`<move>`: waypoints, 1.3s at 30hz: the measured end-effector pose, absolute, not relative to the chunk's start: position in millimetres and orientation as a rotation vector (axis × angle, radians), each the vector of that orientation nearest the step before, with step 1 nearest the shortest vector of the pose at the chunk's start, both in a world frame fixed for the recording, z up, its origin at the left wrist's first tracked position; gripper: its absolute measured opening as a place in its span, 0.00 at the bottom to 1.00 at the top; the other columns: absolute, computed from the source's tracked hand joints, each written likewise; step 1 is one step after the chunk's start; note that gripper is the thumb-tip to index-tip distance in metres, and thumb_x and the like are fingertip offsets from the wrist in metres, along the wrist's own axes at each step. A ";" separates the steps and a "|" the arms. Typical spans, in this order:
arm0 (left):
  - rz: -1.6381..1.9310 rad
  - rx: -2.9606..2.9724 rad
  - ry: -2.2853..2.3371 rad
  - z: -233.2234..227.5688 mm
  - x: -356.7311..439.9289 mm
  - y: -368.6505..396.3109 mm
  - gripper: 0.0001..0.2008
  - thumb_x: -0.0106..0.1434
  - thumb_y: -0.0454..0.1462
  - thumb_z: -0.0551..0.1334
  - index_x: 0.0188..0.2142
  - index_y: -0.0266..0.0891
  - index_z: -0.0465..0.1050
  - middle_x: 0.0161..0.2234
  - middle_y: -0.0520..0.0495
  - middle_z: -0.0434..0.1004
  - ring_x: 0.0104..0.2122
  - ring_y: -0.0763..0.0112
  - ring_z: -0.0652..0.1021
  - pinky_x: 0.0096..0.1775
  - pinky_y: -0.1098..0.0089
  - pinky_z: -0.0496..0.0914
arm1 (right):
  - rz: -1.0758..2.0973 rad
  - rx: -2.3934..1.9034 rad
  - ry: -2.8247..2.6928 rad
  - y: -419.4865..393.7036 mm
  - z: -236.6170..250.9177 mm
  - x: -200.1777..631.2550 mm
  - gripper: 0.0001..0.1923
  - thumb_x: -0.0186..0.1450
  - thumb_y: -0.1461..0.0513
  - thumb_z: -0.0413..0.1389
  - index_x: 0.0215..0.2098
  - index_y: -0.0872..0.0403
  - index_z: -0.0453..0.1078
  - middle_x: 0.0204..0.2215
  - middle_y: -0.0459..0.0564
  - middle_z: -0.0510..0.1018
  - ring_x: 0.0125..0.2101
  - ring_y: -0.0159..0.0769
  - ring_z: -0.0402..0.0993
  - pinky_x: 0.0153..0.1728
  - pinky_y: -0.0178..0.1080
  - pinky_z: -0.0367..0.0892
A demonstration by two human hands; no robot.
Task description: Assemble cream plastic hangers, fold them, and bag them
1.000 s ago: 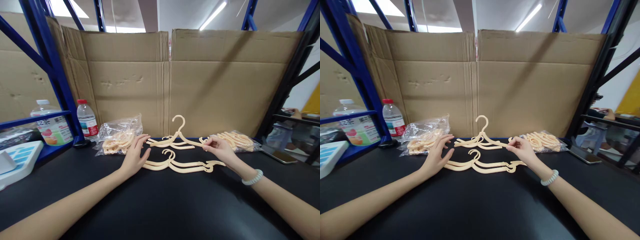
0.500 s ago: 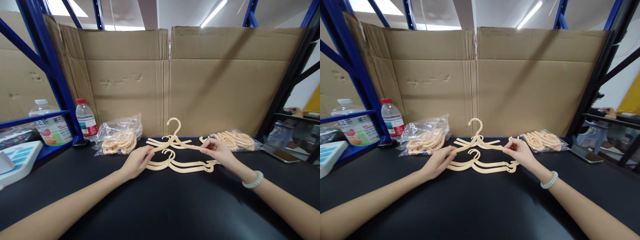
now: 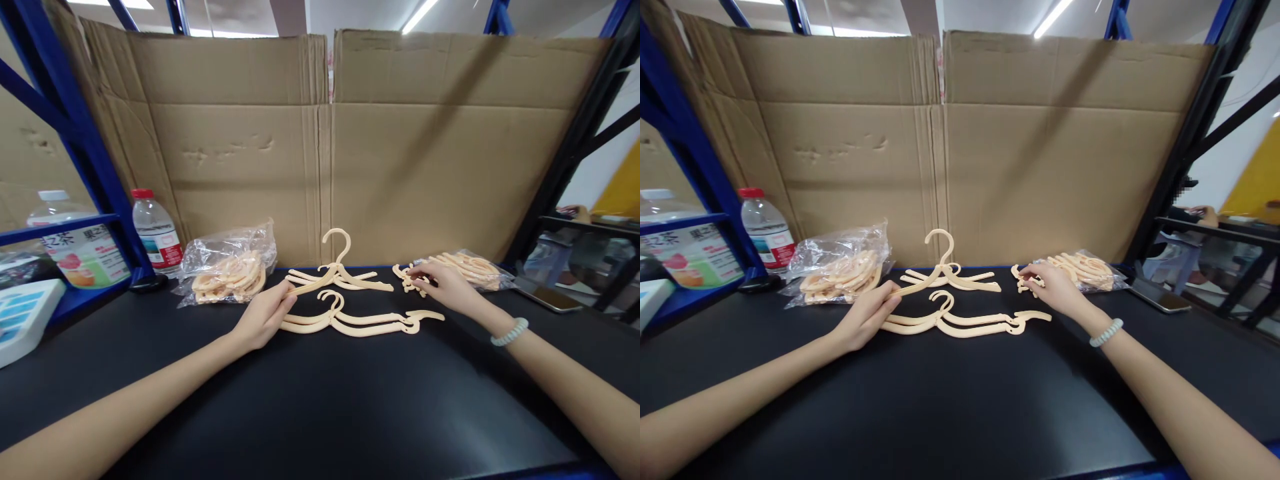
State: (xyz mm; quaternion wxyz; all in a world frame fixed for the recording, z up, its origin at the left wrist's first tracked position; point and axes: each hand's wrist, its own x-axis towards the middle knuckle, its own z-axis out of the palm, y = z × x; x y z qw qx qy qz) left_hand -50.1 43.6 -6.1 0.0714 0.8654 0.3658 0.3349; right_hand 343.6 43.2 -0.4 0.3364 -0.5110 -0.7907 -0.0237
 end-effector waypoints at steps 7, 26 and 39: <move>1.044 2.578 1.084 -5.7 -49.8 45.1 0.12 0.69 0.42 0.47 0.32 0.40 0.60 0.25 0.55 0.61 0.25 0.71 0.65 0.30 0.71 0.60 | -0.412 -1.406 -2.330 54.5 -12.0 351.0 0.15 0.65 0.66 0.46 0.43 0.56 0.73 0.41 0.58 0.78 0.44 0.49 0.69 0.45 0.49 0.66; 1.069 2.553 1.157 -1.7 -47.6 45.3 0.14 0.68 0.44 0.48 0.29 0.41 0.60 0.22 0.55 0.62 0.23 0.70 0.66 0.28 0.71 0.61 | -0.237 -1.312 -2.163 66.6 -19.2 346.5 0.12 0.62 0.68 0.52 0.37 0.51 0.76 0.36 0.51 0.79 0.39 0.42 0.74 0.45 0.45 0.68; 1.089 2.577 1.123 -2.0 -48.7 45.9 0.13 0.68 0.44 0.48 0.30 0.41 0.60 0.23 0.56 0.63 0.23 0.71 0.66 0.28 0.71 0.61 | 0.253 -1.214 -1.377 29.8 16.8 330.3 0.13 0.62 0.54 0.53 0.37 0.55 0.70 0.21 0.46 0.71 0.20 0.32 0.67 0.20 0.35 0.62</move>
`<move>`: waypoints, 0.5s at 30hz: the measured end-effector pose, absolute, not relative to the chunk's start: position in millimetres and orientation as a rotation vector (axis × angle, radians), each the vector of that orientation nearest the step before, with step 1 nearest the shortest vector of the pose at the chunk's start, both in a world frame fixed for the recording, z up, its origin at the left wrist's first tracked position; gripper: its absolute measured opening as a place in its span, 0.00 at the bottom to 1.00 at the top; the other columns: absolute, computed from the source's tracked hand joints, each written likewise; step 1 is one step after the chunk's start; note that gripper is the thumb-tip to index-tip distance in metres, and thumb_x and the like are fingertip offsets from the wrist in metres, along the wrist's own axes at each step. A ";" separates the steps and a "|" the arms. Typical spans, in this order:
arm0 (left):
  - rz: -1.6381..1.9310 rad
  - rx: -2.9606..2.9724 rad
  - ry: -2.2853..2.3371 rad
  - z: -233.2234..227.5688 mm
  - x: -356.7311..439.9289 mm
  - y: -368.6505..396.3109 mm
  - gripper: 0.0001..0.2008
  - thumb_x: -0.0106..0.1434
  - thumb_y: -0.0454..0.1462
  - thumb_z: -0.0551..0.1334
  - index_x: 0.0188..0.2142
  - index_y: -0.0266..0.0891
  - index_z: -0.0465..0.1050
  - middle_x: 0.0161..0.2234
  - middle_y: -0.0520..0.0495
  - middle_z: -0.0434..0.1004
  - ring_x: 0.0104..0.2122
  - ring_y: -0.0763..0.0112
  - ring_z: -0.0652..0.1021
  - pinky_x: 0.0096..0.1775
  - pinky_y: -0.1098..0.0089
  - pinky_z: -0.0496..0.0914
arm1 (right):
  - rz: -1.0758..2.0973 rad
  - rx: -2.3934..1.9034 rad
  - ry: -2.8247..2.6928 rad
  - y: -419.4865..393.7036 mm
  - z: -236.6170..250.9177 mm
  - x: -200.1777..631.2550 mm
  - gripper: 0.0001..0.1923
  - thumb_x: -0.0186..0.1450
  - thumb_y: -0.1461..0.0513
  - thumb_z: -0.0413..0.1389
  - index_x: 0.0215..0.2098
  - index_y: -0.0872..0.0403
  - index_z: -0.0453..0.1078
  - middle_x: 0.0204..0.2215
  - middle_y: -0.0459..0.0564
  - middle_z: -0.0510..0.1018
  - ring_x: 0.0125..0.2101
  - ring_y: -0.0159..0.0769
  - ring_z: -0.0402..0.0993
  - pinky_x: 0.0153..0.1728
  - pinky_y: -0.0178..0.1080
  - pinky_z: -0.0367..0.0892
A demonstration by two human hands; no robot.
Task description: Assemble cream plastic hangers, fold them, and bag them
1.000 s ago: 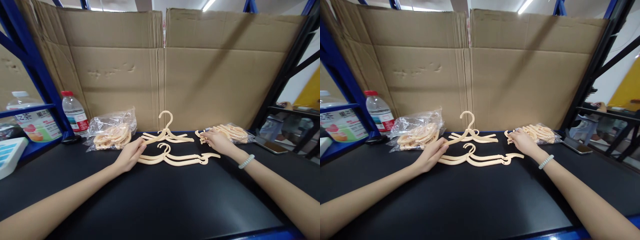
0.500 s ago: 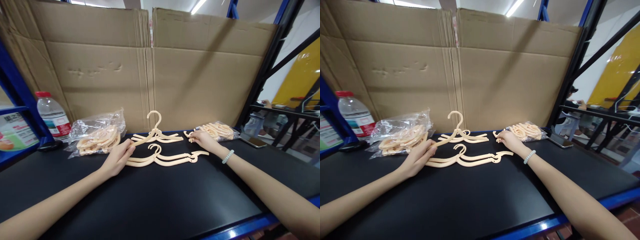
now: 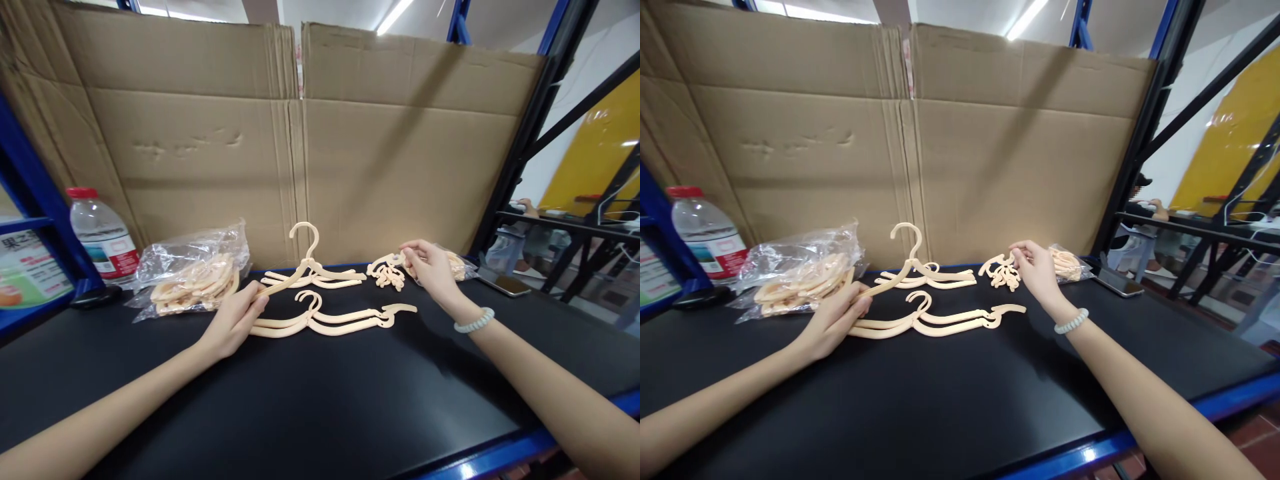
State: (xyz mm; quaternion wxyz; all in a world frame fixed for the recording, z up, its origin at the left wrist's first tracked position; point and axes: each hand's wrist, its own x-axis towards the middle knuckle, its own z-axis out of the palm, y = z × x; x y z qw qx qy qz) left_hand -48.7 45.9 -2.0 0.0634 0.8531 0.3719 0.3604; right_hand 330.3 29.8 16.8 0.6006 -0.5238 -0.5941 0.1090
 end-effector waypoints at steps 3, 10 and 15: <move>1.090 2.575 1.120 -2.5 -49.0 45.4 0.14 0.68 0.44 0.47 0.30 0.41 0.60 0.23 0.56 0.62 0.23 0.71 0.66 0.28 0.71 0.61 | 0.607 -1.148 -1.288 27.1 15.5 321.7 0.15 0.57 0.54 0.59 0.36 0.56 0.71 0.21 0.45 0.73 0.18 0.28 0.67 0.18 0.33 0.62; 1.091 2.540 1.122 -1.8 -49.1 44.3 0.14 0.68 0.45 0.47 0.29 0.41 0.60 0.23 0.55 0.63 0.23 0.71 0.66 0.28 0.71 0.62 | 0.994 -1.044 -1.159 21.4 9.5 308.5 0.14 0.54 0.57 0.65 0.35 0.56 0.74 0.34 0.53 0.80 0.33 0.36 0.77 0.35 0.37 0.74; 1.095 2.543 1.111 -2.9 -49.7 44.8 0.13 0.68 0.44 0.48 0.30 0.41 0.61 0.23 0.55 0.63 0.23 0.71 0.67 0.28 0.71 0.62 | 1.113 -1.000 -1.091 28.3 -0.4 310.5 0.08 0.57 0.59 0.63 0.34 0.54 0.73 0.32 0.51 0.78 0.32 0.34 0.76 0.38 0.38 0.75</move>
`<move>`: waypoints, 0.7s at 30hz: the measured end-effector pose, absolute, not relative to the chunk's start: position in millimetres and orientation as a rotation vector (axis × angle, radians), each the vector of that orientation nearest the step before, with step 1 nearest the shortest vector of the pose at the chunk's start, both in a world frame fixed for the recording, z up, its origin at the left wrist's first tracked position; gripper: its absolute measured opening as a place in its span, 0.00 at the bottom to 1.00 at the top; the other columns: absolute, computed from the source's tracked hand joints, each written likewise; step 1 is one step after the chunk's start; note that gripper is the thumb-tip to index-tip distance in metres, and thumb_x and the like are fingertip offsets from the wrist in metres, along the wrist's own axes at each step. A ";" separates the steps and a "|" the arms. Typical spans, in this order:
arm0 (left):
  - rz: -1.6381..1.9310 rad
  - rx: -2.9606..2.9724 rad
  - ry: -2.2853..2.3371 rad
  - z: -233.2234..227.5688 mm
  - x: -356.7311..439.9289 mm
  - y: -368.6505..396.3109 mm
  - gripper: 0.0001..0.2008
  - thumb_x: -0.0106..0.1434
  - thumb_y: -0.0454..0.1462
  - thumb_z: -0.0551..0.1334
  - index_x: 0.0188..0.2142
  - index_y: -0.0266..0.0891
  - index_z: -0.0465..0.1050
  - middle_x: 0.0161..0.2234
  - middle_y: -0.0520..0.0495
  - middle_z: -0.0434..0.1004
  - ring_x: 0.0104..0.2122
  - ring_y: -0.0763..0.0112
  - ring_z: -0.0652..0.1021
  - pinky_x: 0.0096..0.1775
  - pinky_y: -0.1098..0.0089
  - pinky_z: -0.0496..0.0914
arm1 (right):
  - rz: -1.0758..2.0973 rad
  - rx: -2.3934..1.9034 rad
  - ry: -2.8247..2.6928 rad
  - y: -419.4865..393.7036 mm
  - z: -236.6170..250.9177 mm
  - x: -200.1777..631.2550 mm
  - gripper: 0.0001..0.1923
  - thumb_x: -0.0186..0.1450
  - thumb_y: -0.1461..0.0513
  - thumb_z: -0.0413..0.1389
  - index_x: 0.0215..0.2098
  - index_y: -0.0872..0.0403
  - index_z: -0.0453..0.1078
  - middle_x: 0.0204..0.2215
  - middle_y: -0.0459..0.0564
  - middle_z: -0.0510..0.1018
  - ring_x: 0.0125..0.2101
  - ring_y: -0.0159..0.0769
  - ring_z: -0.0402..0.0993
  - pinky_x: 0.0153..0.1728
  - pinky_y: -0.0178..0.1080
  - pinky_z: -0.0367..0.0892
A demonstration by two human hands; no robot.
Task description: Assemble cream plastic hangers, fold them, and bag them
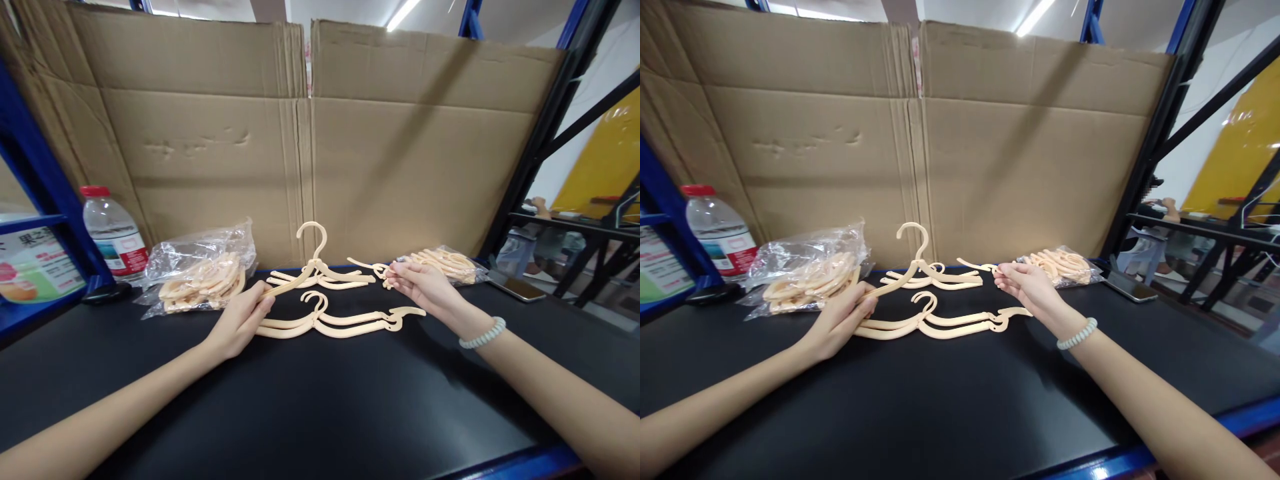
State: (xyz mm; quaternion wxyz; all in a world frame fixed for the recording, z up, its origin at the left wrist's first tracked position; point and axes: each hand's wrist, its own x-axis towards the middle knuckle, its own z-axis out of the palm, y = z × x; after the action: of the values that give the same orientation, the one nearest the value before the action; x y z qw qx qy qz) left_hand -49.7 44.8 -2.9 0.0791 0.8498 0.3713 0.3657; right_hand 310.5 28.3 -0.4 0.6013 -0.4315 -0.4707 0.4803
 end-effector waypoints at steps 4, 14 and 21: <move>1.097 2.540 1.117 -2.1 -48.7 43.6 0.13 0.68 0.43 0.48 0.30 0.41 0.61 0.23 0.55 0.63 0.23 0.72 0.66 0.28 0.71 0.62 | 1.207 -0.902 -1.084 35.0 -6.8 313.0 0.07 0.57 0.64 0.60 0.34 0.50 0.69 0.28 0.46 0.74 0.29 0.32 0.73 0.38 0.38 0.74; 1.099 2.541 1.116 -1.8 -48.5 43.3 0.14 0.68 0.44 0.47 0.29 0.41 0.60 0.22 0.55 0.63 0.23 0.71 0.66 0.28 0.71 0.62 | 1.240 -0.977 -1.149 28.2 -4.6 305.5 0.07 0.60 0.58 0.59 0.33 0.51 0.68 0.41 0.51 0.76 0.43 0.37 0.74 0.45 0.42 0.70; 1.071 2.530 1.105 -1.8 -48.8 42.6 0.13 0.68 0.44 0.48 0.30 0.41 0.60 0.23 0.55 0.64 0.23 0.71 0.66 0.28 0.71 0.62 | 1.389 -0.935 -1.120 23.5 -0.5 300.2 0.06 0.60 0.59 0.60 0.31 0.53 0.69 0.36 0.49 0.77 0.37 0.35 0.75 0.42 0.40 0.71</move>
State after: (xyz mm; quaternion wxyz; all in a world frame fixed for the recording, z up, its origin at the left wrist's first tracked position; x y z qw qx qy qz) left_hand -48.8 42.6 -1.8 0.0902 0.8509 0.3716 0.3601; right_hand 300.2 23.5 -0.5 0.5343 -0.3922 -0.4701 0.5829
